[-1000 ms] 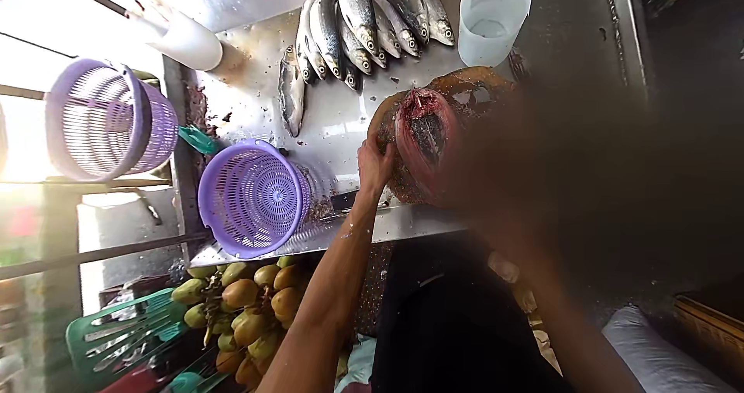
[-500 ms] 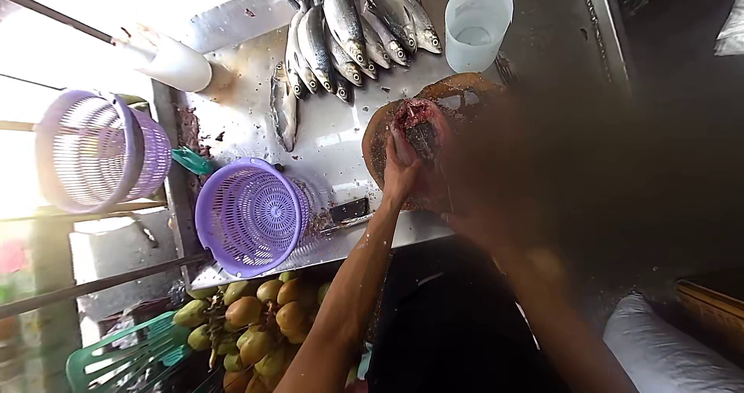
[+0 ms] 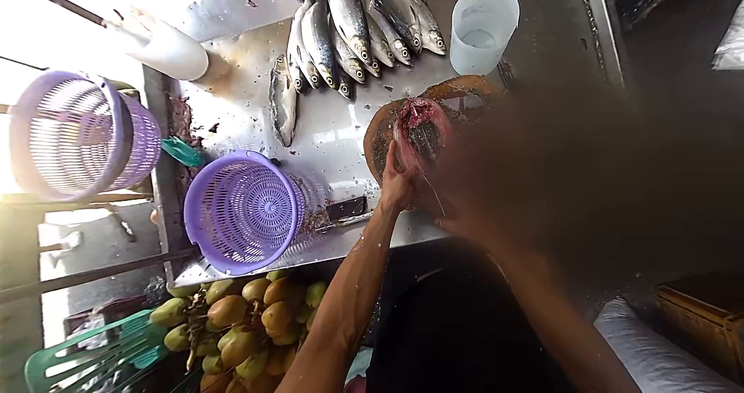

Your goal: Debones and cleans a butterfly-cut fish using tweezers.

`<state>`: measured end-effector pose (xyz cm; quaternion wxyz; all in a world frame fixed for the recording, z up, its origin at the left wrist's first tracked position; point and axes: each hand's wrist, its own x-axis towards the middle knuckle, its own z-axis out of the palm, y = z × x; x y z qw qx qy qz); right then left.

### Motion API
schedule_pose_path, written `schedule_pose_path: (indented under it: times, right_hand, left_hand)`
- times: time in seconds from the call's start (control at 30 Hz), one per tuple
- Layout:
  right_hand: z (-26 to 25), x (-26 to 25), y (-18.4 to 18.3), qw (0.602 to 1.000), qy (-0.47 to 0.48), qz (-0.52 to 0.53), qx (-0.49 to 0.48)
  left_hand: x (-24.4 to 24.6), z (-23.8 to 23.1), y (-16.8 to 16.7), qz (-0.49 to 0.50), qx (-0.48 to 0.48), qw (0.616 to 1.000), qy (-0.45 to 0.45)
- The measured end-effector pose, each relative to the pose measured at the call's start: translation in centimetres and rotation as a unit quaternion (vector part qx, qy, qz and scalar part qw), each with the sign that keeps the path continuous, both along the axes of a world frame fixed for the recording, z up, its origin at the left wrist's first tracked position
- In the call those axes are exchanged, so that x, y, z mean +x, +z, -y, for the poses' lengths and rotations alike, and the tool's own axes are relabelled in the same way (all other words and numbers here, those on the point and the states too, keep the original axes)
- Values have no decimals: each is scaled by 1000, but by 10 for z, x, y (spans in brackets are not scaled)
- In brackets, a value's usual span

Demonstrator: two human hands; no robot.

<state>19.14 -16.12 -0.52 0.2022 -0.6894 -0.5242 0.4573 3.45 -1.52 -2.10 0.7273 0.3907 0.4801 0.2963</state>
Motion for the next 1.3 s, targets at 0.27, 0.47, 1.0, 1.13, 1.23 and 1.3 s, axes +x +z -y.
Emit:
schedule_pose_path:
  times: [0.27, 0.47, 1.0, 1.13, 1.23, 1.3]
  right_hand:
    - [-23, -4, 4, 999, 27, 32, -20]
    - [-29, -7, 12, 998, 31, 44, -24]
    - [-49, 37, 19, 804, -472, -320, 169]
    - [-31, 29, 9, 853, -405, -295, 142]
    - [-21, 8, 26, 865, -308, -386, 95]
    - [-20, -1, 27, 828, -290, -479, 34]
  left_hand:
    - [0, 1, -5, -3, 23, 1000, -11]
    - [1, 0, -9, -20, 39, 999, -9]
    - [2, -10, 5, -152, 77, 984, -48]
    - [26, -11, 20, -325, 151, 931, -69]
    - [35, -8, 23, -365, 178, 907, -111]
    - [28, -10, 24, -312, 181, 923, -133]
